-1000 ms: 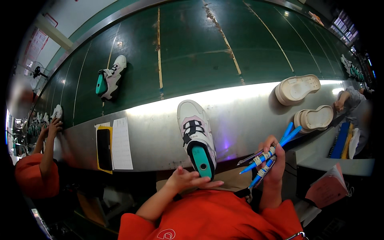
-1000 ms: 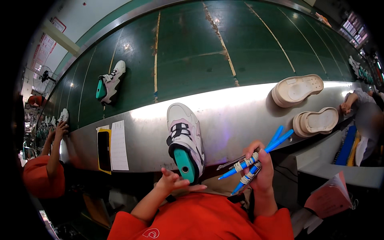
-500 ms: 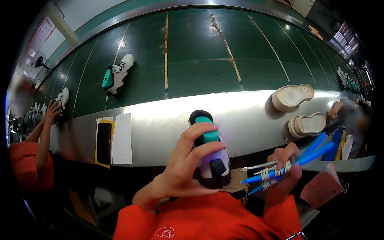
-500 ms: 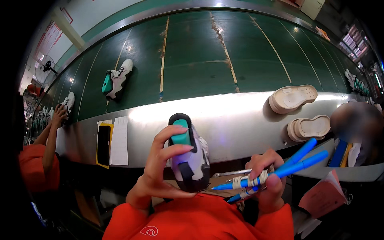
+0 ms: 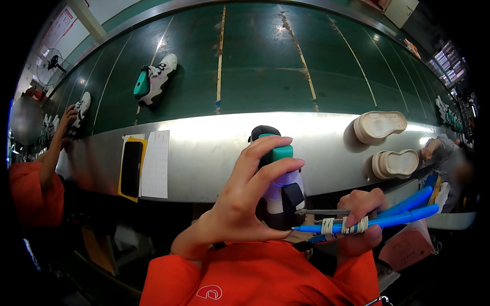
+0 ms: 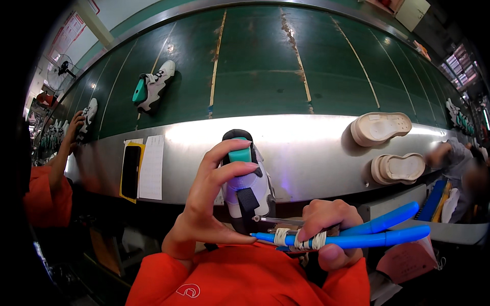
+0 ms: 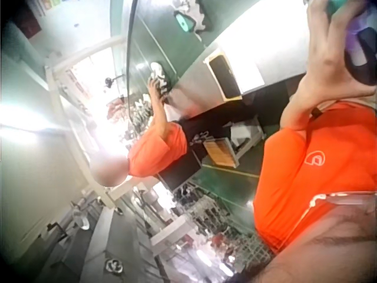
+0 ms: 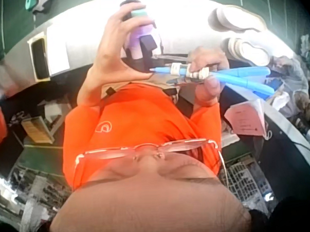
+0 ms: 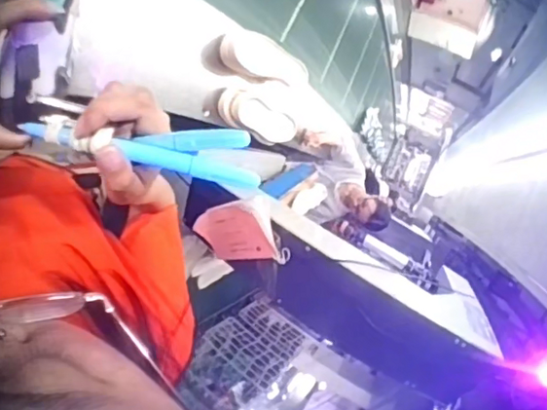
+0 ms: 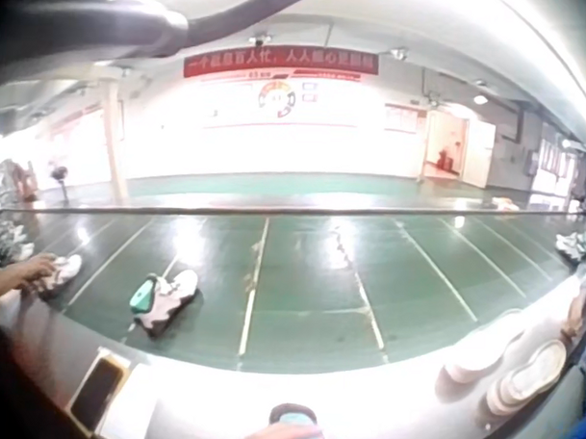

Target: The person picks up white sneakers with teal accents from a conveyor belt and uses a blue-handled tool to trim excess material from the shoe's sole. The person handles the shoes one at a time, performing the trimming action and then placing the finished shoes back onto the moving belt.

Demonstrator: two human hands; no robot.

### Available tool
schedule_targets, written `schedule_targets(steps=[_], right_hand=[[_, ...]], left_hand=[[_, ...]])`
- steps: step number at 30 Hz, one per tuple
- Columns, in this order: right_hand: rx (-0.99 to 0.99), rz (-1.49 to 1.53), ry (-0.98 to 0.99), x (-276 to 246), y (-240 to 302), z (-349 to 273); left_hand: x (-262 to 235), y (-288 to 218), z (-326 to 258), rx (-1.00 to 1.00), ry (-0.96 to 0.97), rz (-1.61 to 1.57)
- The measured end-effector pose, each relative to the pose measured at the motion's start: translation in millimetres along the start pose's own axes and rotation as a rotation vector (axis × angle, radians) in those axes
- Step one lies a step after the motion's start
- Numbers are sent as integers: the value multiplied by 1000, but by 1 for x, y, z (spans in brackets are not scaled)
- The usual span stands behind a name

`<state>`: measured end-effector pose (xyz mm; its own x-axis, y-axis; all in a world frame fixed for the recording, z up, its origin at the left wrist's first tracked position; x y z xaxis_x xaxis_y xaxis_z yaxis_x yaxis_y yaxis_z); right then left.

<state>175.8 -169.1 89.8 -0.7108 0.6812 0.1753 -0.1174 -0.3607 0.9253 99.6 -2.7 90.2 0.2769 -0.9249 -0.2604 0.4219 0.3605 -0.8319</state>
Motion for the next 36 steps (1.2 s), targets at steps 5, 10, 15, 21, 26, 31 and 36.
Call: schedule_targets(steps=[5,10,15,21,26,31,36], right_hand=[[-49,41,38,0,-4,4],[-48,40,61,1,-3,6],[-44,-3,74,2,-1,9],[-57,-52,61,1,-2,9],[-68,-44,63,0,-3,9],[-56,-31,89,1,-3,11],[-50,1,128,2,3,15]], left_hand=[[-1,4,1,-8,9,-24],[-2,5,1,-1,4,-24],[-2,6,2,-8,4,-22],[-3,8,2,-13,-10,-34],[-2,9,1,-16,-13,-36],[-2,9,1,-12,-15,-42],[-2,7,4,-10,-5,-37]])
Point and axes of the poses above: each hand's wrist, its own z-axis towards the middle knuckle, its own x-axis out of the palm, y = z × x, the point moved 5 cm from there along z, towards the middle knuckle, and after that the axes turned 8 degrees about -z, right-handed, at the moved point
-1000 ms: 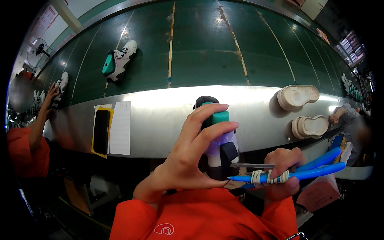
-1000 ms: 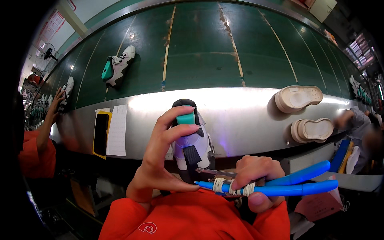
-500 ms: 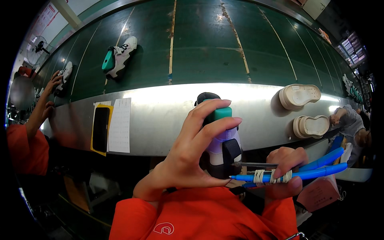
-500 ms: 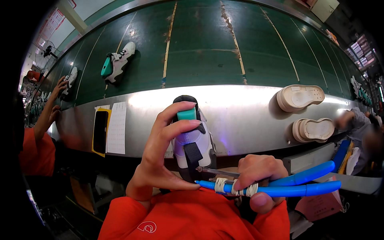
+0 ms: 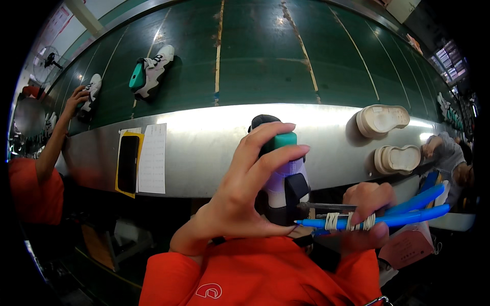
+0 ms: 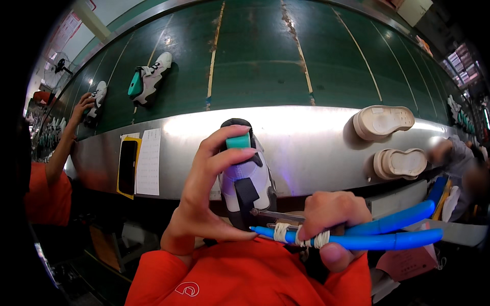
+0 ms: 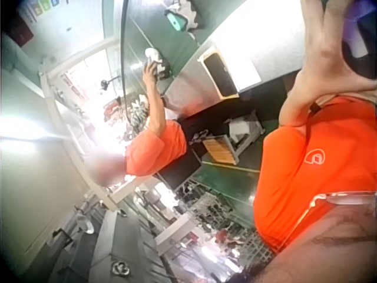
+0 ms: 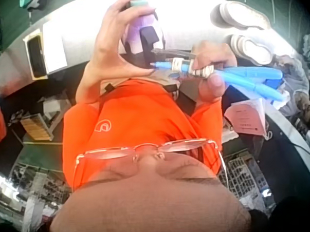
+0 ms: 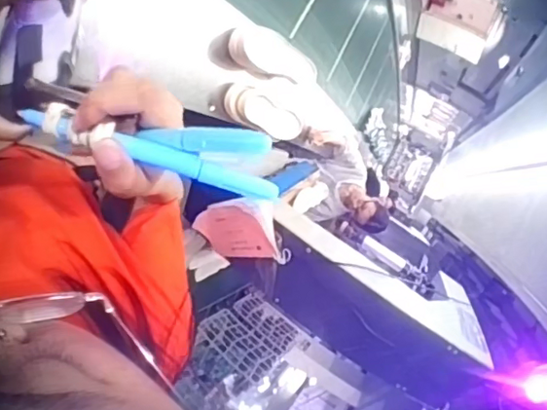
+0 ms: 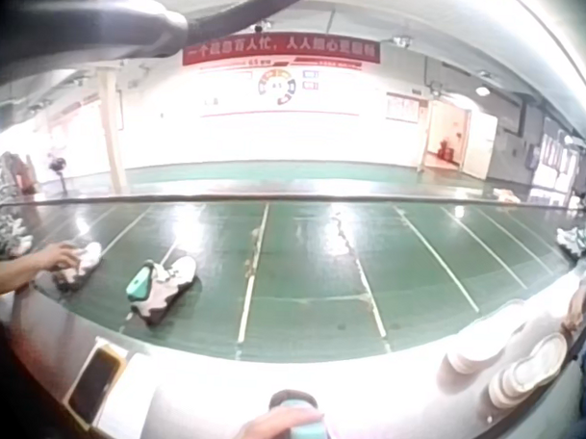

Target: The person picks up white sneakers with teal accents from a conveyor belt and uses a blue-handled tool to trim excess material from the shoe's sole. The person handles the shoes one at a time, performing the trimming action and then placing the finished shoes back onto the moving belt.

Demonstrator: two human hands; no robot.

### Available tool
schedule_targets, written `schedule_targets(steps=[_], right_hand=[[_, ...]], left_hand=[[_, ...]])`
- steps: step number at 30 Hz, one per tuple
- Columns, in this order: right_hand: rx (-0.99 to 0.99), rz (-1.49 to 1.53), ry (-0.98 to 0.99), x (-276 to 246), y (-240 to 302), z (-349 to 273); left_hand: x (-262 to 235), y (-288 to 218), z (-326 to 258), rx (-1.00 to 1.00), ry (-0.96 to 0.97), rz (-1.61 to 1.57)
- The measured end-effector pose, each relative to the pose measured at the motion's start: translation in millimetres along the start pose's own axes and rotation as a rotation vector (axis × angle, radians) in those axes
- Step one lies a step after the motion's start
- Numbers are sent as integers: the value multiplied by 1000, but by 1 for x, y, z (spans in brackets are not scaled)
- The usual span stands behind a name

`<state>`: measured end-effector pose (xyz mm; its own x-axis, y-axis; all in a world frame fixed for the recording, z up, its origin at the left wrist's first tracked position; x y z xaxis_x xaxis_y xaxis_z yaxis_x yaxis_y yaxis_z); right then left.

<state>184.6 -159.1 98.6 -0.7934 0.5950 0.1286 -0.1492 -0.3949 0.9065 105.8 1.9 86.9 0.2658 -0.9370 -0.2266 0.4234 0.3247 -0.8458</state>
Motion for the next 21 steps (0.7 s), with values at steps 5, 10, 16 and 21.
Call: schedule_targets(steps=[5,10,16,21], right_hand=[[99,-194,149,9,14,36],[179,-501,361,18,27,67],[96,-581,347,26,29,76],[16,-583,305,22,24,78]], left_hand=[[-3,5,8,-26,5,-35],[-7,13,19,3,-78,-70],[-15,20,29,5,-102,-71],[-18,25,31,-3,-103,-92]])
Point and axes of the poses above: each hand's wrist, its own z-axis towards the middle knuckle, its own x-axis out of the palm, y = z × x, the point moved 5 cm from there along z, towards the middle knuckle, and after that the axes turned 8 degrees about -z, right-handed, at the moved point
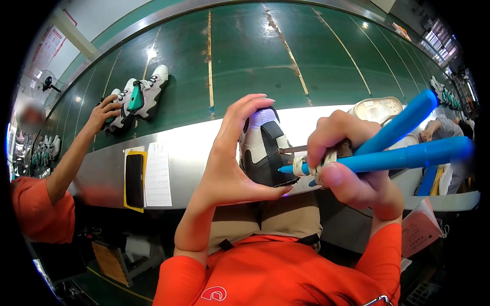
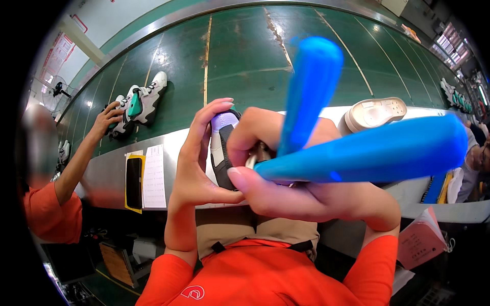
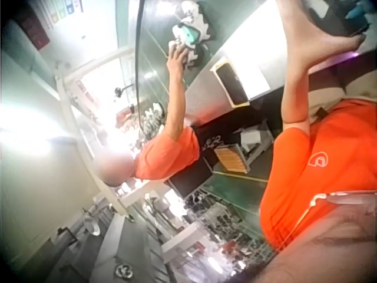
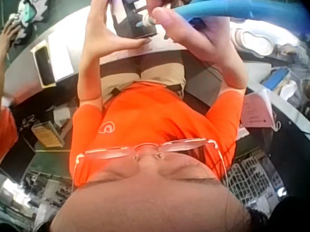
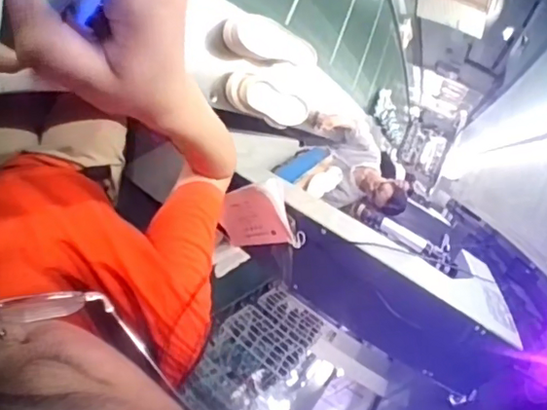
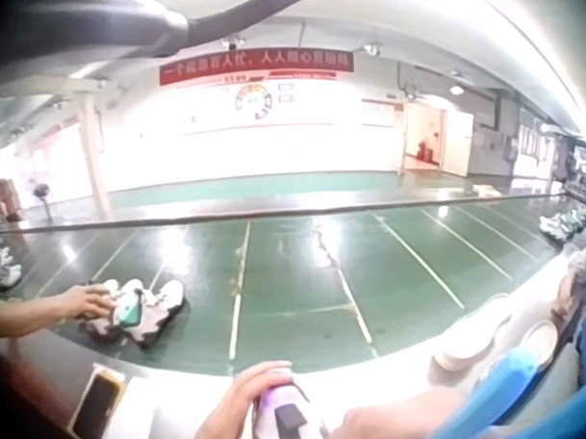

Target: The person picks up white sneakers with teal accents from a conveyor belt and uses a blue-handled tool to trim excess material from the shoe's sole. The person handles the shoes one at a time, performing the trimming action and then placing the finished shoes back onto the moving belt.

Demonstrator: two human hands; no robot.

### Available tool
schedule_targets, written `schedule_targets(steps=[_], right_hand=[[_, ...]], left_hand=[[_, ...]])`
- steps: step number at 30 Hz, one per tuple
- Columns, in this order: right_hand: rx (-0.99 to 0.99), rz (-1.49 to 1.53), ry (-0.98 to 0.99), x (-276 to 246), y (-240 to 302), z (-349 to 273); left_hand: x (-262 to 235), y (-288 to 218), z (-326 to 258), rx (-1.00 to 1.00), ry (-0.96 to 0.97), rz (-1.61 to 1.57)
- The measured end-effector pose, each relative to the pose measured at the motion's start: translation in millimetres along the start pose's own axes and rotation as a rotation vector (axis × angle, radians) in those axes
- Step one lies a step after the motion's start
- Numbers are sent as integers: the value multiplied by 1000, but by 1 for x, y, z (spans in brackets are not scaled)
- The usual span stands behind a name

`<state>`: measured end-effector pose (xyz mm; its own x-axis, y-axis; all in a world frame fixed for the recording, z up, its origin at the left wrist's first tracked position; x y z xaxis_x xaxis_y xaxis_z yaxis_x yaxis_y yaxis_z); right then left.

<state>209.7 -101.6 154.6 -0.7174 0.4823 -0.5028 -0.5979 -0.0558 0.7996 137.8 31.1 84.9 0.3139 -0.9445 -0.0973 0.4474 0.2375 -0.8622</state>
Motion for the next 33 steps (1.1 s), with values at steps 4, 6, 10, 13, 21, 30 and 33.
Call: schedule_targets(steps=[4,6,10,13,21,30,33], right_hand=[[-104,231,-329,-22,-18,-17],[11,333,-542,-40,-36,-36],[268,445,-781,-32,-109,-87],[411,540,-796,4,-158,-128],[528,617,-858,43,-206,-175],[367,580,-984,34,-223,-161],[336,582,-971,45,-233,-159]], left_hand=[[-2,5,-1,-18,28,19],[-2,3,-2,-8,46,27],[3,-7,-19,-24,29,-21],[14,-16,-62,199,201,85],[60,59,-166,648,496,854],[41,128,0,331,414,474],[10,154,58,288,215,492]])
Point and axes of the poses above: each hand's wrist, its own z-axis towards the middle knuckle, its own x-axis out of the palm, y = z × x, the point moved 5 cm from there along z, towards the middle knuckle, and after that the axes turned 8 degrees about -z, right-handed, at the moved point
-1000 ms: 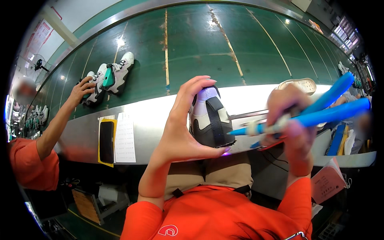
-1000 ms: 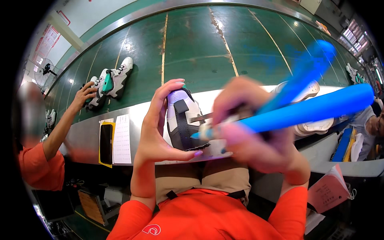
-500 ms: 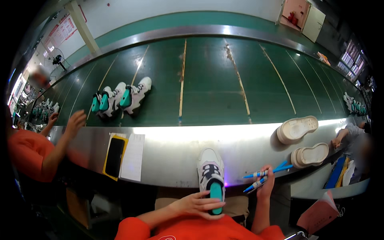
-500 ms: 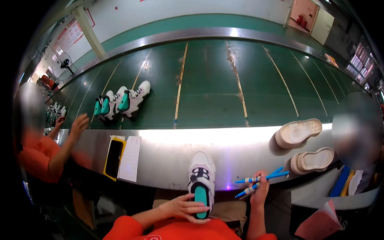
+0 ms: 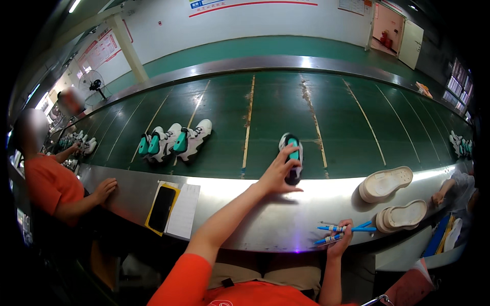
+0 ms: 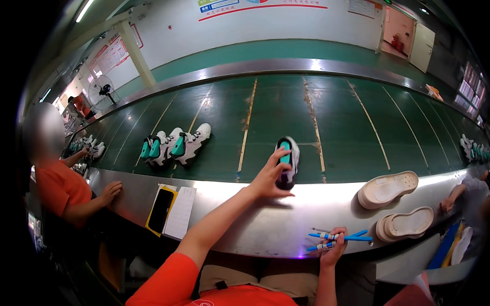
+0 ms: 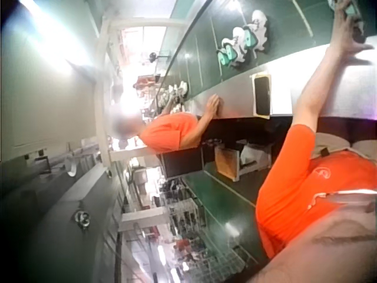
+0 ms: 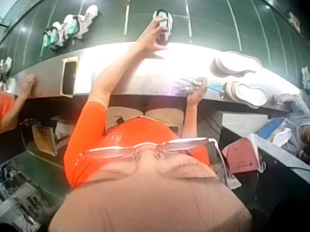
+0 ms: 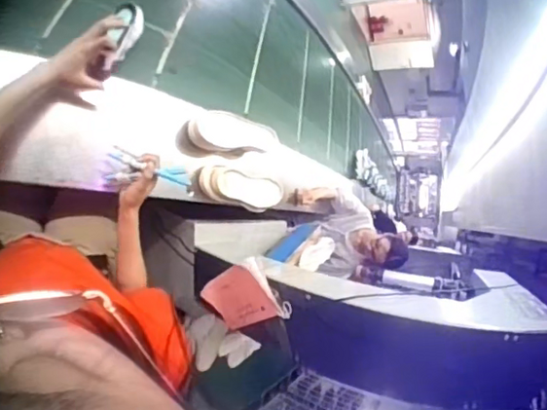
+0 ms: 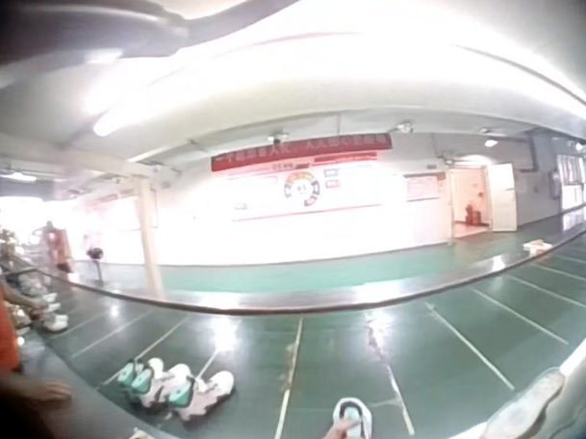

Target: The person picks up white sneakers with teal accents from a conveyor belt and uses a blue-handled tool to trim excess material from the shoe's sole. The person handles the shoes one at a time, performing the trimming action and then placing the finished shoes back onto the moving belt.

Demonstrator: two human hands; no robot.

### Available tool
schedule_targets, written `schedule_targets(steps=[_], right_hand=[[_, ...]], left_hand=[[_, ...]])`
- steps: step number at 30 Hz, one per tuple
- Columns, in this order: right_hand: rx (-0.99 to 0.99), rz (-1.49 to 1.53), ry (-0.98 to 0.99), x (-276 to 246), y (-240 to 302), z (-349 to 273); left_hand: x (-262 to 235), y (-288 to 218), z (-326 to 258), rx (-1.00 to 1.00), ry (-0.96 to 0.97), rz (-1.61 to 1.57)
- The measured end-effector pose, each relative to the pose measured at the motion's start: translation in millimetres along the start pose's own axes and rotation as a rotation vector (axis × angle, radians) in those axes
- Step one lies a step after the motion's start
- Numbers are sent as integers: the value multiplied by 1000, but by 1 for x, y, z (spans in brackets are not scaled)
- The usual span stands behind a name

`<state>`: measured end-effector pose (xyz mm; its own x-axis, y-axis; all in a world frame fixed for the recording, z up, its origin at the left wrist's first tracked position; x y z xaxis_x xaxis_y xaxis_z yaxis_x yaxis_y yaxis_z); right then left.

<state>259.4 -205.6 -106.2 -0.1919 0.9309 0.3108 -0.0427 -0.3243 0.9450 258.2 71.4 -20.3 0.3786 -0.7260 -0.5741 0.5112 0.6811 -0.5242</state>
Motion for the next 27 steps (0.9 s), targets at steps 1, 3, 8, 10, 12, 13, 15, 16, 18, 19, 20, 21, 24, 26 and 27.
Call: schedule_targets(steps=[1,3,8,10,12,13,15,16,18,19,20,21,24,26,27], right_hand=[[-17,-26,-9,3,3,-1],[25,-16,44,0,-1,-2],[1,-28,58,8,13,0],[4,-21,78,5,16,1],[12,-9,84,3,17,1],[26,4,93,6,16,0],[24,10,95,5,14,0],[19,19,108,8,13,0],[16,22,122,9,11,0],[19,9,120,6,11,0],[22,-2,118,5,11,1],[18,-3,110,5,11,1],[13,9,95,9,12,1],[20,33,101,16,11,0],[6,2,84,9,14,2]], left_hand=[[1,11,9,-8,26,60],[1,23,17,-48,78,127],[-26,29,13,-159,111,-11],[-71,25,-5,-158,-29,333],[-131,38,-36,-240,-326,542],[-166,64,-74,-337,-478,701],[-227,74,-106,-518,-640,832],[-252,87,-135,-622,-723,874],[-274,126,-176,-929,-474,596],[-269,113,-166,-820,-407,587],[-266,108,-155,-904,-407,550],[-261,97,-149,-999,-414,521],[-261,90,-140,-791,-328,839],[-274,85,-143,-739,-250,1019],[-250,50,-104,-962,-213,707]])
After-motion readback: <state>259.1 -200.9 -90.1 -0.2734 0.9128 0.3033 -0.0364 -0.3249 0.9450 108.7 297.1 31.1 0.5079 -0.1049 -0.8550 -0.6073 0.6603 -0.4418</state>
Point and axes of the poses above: each hand's wrist, its own z-axis towards the middle knuckle, its own x-axis out of the palm, y = z × x, the point moved 5 cm from there along z, towards the middle knuckle, and after that the axes turned 8 degrees about -z, right-handed, at the moved point
